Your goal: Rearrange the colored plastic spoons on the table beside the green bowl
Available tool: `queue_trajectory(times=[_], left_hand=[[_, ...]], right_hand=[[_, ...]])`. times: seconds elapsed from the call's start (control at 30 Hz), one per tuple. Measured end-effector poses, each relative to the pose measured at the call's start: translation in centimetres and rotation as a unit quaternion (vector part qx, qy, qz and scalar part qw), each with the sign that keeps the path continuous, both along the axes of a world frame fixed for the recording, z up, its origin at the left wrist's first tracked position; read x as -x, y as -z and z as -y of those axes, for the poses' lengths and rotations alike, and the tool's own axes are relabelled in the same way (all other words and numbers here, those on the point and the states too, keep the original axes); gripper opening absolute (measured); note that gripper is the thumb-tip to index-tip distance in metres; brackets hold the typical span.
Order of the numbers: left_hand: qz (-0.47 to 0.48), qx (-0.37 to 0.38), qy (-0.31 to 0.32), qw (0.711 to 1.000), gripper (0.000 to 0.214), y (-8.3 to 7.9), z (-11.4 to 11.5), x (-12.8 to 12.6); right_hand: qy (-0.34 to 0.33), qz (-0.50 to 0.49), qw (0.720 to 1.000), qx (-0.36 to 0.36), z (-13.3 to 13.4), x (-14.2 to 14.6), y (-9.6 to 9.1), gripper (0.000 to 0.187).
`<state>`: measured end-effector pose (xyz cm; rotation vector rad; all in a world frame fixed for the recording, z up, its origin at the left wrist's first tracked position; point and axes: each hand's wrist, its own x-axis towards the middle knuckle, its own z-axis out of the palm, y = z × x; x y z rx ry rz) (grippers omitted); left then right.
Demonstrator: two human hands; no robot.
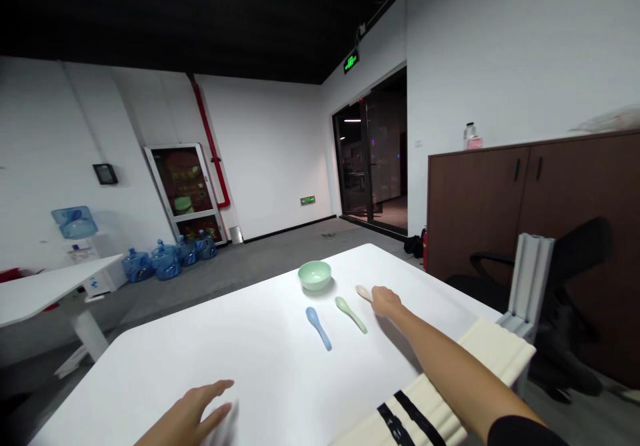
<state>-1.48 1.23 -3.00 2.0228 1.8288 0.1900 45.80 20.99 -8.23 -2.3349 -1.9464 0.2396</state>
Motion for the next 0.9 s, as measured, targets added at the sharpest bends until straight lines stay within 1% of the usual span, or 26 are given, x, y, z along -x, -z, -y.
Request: queue_trajectory(times=[0.13,0.27,0.47,0.57,0.7,0.9], left_hand=[[-0.002,-0.003,0.001,1.000,0.061,-0.1,0.1,0.0],[-0.004,-0.011,-0.001,1.000,0.058,-0.4,0.2,-0.2],[0.000,-0.012,-0.002,1.000,0.056,-0.6,0.4,-0.4],[-0.008,0.003,-0.003,1.000,0.056,-0.9,0.7,-0.4],[-0.009,-0.004,-0.014,1.000,0.055,-1.5,1.0,-0.4],[-0.005,-0.001,-0.017,1.000,0.055,-1.3,0.5,-0.4]], right_hand=[[-0.003,-0.012,1.000,-0.023,0.2,0.5,-1.1,0.024],[-0.022,-0.019,0.998,-0.060,-0.2,1.8,-2.9,0.024],[-0.082,-0.042,0.991,-0.098,-1.8,5.8,-6.0,0.024],[-0.092,-0.042,0.989,-0.107,-3.2,8.2,-7.1,0.023],[-0.083,-0.045,0.990,-0.104,-5.2,10.9,-7.4,0.024],[-0.076,-0.033,0.991,-0.107,-7.5,13.7,-6.2,0.025]])
